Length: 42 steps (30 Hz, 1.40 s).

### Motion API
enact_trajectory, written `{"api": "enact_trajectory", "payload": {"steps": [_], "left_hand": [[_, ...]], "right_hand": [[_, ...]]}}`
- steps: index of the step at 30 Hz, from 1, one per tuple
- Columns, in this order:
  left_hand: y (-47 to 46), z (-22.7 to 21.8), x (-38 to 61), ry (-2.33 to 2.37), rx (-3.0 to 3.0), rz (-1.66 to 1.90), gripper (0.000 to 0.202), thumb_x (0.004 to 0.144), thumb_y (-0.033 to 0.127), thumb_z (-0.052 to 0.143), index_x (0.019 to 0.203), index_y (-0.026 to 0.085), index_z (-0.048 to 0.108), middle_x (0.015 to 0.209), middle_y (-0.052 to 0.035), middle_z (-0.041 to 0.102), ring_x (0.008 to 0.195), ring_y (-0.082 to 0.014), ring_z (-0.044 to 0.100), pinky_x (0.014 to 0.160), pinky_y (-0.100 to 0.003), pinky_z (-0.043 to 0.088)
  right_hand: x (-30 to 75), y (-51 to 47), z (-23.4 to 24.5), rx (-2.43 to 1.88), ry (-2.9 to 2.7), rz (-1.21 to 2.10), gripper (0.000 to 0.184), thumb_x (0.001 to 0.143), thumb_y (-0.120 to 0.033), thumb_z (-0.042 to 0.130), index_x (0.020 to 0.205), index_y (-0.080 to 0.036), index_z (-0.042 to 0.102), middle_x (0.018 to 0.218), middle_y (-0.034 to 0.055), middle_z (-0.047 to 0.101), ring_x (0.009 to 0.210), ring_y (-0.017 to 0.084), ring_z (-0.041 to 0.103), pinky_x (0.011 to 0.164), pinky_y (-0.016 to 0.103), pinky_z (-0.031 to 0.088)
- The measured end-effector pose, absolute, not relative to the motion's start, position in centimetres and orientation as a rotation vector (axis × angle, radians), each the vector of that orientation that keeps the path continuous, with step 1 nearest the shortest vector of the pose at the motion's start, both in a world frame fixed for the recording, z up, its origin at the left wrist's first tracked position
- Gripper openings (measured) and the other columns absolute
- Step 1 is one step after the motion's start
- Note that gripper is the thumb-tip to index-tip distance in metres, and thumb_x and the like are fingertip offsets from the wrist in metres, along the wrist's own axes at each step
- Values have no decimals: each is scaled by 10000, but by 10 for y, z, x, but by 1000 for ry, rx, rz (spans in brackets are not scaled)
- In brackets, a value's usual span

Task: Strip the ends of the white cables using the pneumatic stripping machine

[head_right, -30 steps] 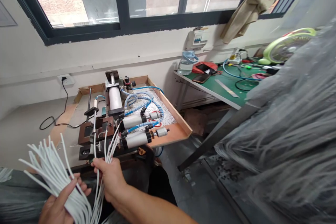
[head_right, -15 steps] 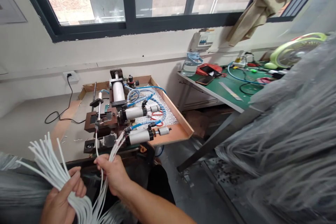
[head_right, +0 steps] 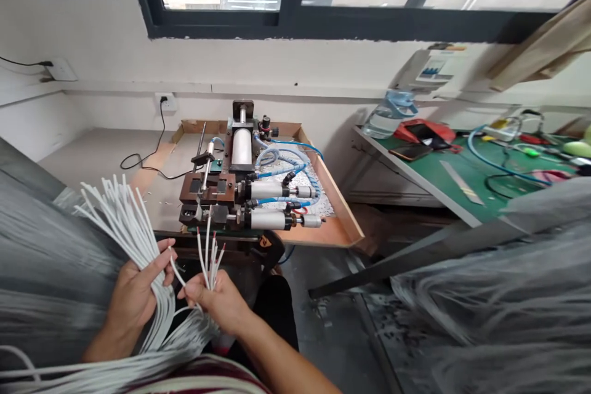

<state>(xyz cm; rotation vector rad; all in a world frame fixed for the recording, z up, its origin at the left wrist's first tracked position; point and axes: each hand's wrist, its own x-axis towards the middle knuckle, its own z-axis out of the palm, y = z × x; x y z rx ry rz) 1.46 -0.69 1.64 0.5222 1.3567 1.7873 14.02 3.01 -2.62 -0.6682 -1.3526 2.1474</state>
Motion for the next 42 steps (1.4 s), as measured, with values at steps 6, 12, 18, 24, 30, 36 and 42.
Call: {"api": "enact_trajectory", "payload": {"steps": [6, 12, 18, 24, 30, 36, 42], "left_hand": [[1, 16, 10, 1378, 509, 1815, 117, 574, 155, 626, 685, 136, 595, 524, 15, 529, 431, -83, 434, 382, -224, 304], [15, 18, -2, 1452, 466, 1938, 51, 619, 164, 585, 594, 158, 540, 534, 31, 503, 469, -81, 430, 384, -212, 283], [18, 14, -2, 1481, 423, 1812, 30, 618, 179, 585, 628, 172, 558, 525, 32, 497, 454, -88, 424, 411, -227, 314], [20, 8, -5, 1514, 409, 1721, 35, 619, 193, 590, 634, 180, 560, 508, 33, 479, 477, -98, 422, 445, -234, 336], [20, 2, -5, 1487, 429, 1686, 29, 625, 193, 592, 639, 181, 569, 507, 38, 467, 476, -90, 411, 455, -229, 339], [17, 7, 2, 1439, 450, 1730, 53, 612, 188, 606, 659, 169, 590, 592, 16, 556, 428, -62, 377, 414, -229, 312], [3, 13, 13, 1426, 618, 1717, 179, 647, 224, 576, 808, 154, 611, 459, 35, 501, 386, -65, 345, 405, -238, 292]], "right_hand": [[141, 32, -23, -839, -1407, 1966, 203, 642, -325, 606, 648, -124, 636, 510, -14, 521, 460, 71, 391, 467, 202, 293], [130, 48, -24, -851, -1110, 1893, 219, 670, -337, 576, 672, -122, 619, 533, 1, 546, 430, 61, 383, 436, 198, 298], [105, 67, -22, -815, -700, 1912, 210, 644, -328, 603, 692, -123, 597, 547, -4, 540, 409, 40, 367, 396, 174, 246], [97, 77, -17, -782, -568, 2024, 207, 620, -314, 608, 659, -111, 598, 497, -17, 508, 380, 29, 315, 368, 170, 168], [95, 80, -14, -783, -538, 2040, 180, 615, -282, 602, 639, -104, 601, 474, -20, 497, 366, 24, 303, 371, 174, 156], [101, 77, -19, -697, -693, 2007, 179, 646, -288, 595, 659, -110, 606, 487, -26, 491, 375, 21, 295, 388, 178, 163], [122, 41, -26, -610, -999, 2083, 194, 686, -301, 572, 677, -114, 622, 516, -14, 520, 425, 38, 332, 430, 188, 210]]}}
